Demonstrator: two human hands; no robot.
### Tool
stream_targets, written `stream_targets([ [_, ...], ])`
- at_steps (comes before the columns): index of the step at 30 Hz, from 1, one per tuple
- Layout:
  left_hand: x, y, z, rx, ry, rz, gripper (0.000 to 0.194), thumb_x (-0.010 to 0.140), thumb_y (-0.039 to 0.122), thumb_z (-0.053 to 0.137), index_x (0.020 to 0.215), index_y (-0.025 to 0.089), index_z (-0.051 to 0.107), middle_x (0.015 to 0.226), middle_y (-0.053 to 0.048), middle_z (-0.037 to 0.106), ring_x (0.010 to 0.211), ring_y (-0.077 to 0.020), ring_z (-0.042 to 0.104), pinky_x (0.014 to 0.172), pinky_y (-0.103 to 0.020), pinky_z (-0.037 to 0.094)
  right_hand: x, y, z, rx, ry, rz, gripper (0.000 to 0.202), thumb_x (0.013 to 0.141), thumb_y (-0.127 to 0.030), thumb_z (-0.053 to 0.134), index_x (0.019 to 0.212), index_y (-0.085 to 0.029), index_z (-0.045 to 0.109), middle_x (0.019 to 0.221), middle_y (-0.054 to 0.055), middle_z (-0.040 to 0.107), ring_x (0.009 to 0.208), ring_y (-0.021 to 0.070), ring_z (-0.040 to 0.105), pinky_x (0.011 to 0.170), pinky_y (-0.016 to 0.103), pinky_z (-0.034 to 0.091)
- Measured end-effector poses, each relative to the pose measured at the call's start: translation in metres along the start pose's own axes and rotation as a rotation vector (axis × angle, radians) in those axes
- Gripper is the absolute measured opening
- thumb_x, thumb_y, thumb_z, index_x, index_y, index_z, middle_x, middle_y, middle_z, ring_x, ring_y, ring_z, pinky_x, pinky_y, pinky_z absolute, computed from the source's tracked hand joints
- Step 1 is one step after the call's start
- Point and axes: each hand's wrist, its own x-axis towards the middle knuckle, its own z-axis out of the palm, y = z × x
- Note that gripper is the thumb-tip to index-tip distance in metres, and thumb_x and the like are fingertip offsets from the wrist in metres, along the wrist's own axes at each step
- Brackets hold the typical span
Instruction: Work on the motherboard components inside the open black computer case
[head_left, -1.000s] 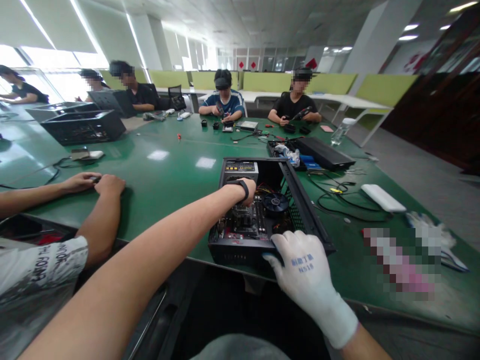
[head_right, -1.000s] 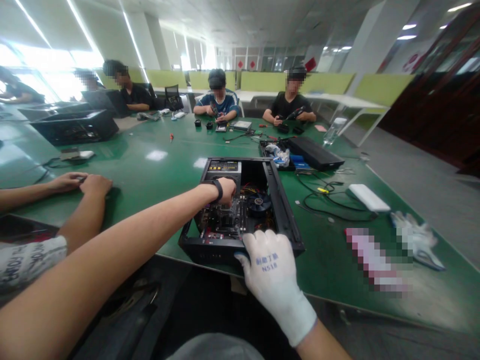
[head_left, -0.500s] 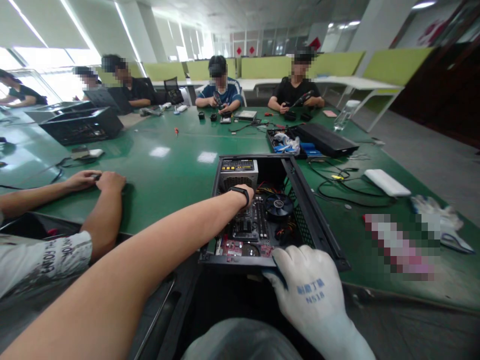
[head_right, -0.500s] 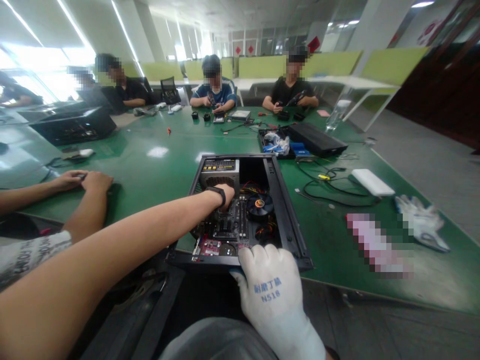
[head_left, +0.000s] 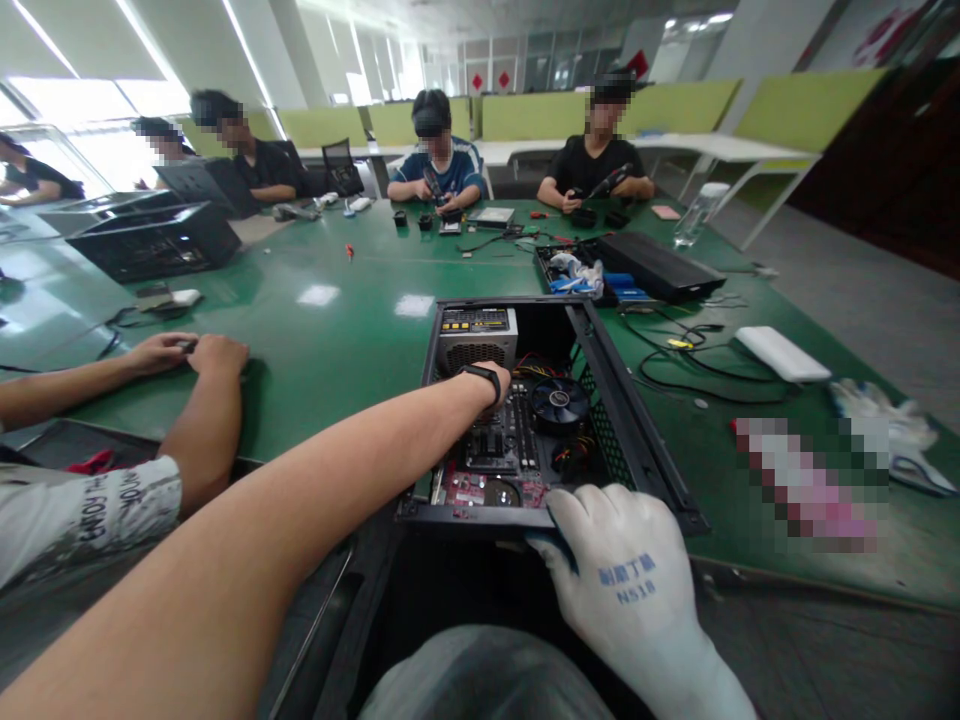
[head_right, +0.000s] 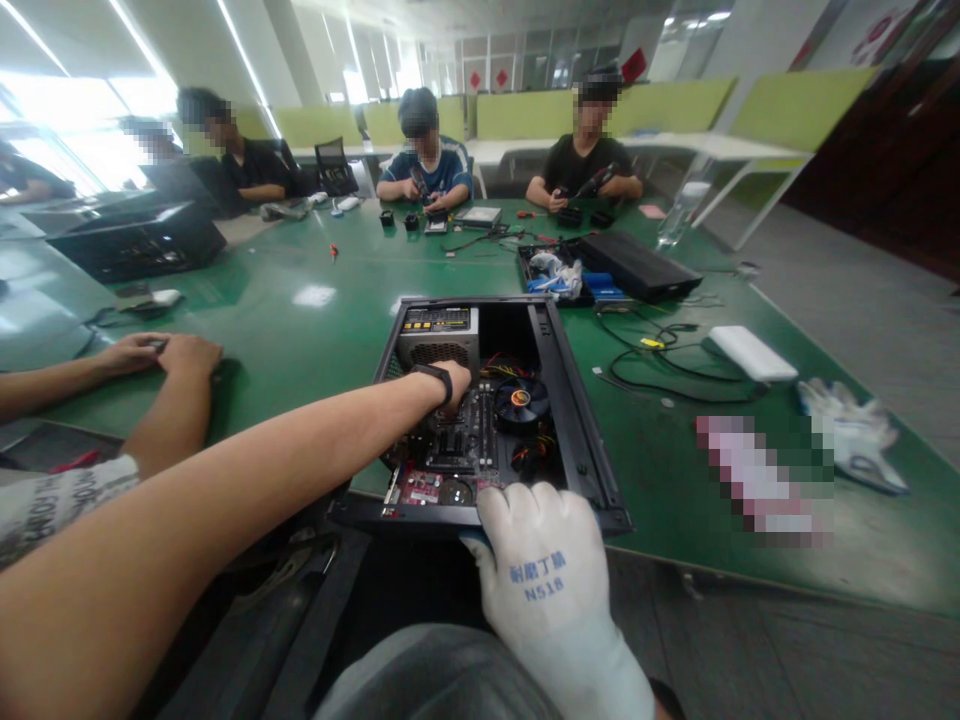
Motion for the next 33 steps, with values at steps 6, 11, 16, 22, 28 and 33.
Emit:
stream_targets([
  [6, 0.002, 0.0, 0.001, 0.031, -0.004, -0.009, 0.075, 0.039, 0.017, 0.089, 0.111, 0.007, 0.073, 0.108, -0.02, 0.073, 0.099, -0.0333, 0.069, 0.085, -0.034, 0.056, 0.001, 0.0, -0.002, 0.004, 0.008, 0.004, 0.018, 0.075, -0.036, 0.069, 0.087, -0.024, 0.064, 0.072, 0.003, 0.055, 0.069, 0.021, 0.042, 0.064, 0.036, 0.018],
  [11, 0.002, 0.001, 0.001, 0.062, -0.01, -0.02, 0.079, 0.041, 0.022, 0.09, 0.116, 0.009, 0.071, 0.109, -0.018, 0.073, 0.099, -0.0318, 0.069, 0.085, -0.032, 0.056, 0.001, 0.0, -0.001, 0.01, 0.006, 0.006, 0.023, 0.072, -0.037, 0.073, 0.089, -0.025, 0.064, 0.073, 0.002, 0.056, 0.07, 0.0212, 0.042, 0.064, 0.035, 0.018],
  [16, 0.0, 0.002, 0.0, 0.065, -0.001, -0.017, 0.083, 0.04, 0.025, 0.09, 0.119, 0.009, 0.07, 0.11, -0.018, 0.072, 0.099, -0.032, 0.069, 0.085, -0.032, 0.056, 0.001, -0.001, -0.002, 0.0, 0.011, 0.013, 0.023, 0.07, -0.035, 0.075, 0.087, -0.025, 0.063, 0.072, 0.002, 0.055, 0.069, 0.0212, 0.042, 0.065, 0.035, 0.018],
  [22, 0.004, 0.001, 0.001, 0.059, -0.007, -0.033, 0.071, 0.043, 0.028, 0.089, 0.111, 0.011, 0.075, 0.103, -0.015, 0.075, 0.098, -0.0316, 0.069, 0.088, -0.033, 0.055, 0.001, 0.0, -0.001, -0.018, 0.005, 0.005, 0.024, 0.071, -0.037, 0.074, 0.088, -0.025, 0.062, 0.072, 0.002, 0.054, 0.07, 0.0214, 0.043, 0.065, 0.035, 0.018],
  [28, 0.014, 0.0, 0.004, -0.037, 0.012, -0.056, 0.064, 0.044, 0.032, 0.089, 0.102, 0.011, 0.078, 0.094, -0.015, 0.075, 0.098, -0.0332, 0.068, 0.092, -0.036, 0.053, 0.0, 0.001, 0.001, -0.039, 0.018, 0.001, 0.024, 0.073, -0.038, 0.071, 0.091, -0.025, 0.063, 0.073, 0.002, 0.053, 0.07, 0.0211, 0.042, 0.065, 0.036, 0.018],
  [33, 0.016, -0.001, 0.005, -0.096, 0.022, -0.093, 0.052, 0.052, 0.039, 0.086, 0.097, 0.014, 0.079, 0.094, -0.013, 0.075, 0.103, -0.0337, 0.066, 0.096, -0.038, 0.05, 0.0, 0.001, 0.002, -0.045, 0.03, -0.007, 0.022, 0.074, -0.039, 0.07, 0.089, -0.025, 0.062, 0.071, 0.002, 0.053, 0.07, 0.0213, 0.042, 0.065, 0.036, 0.017],
])
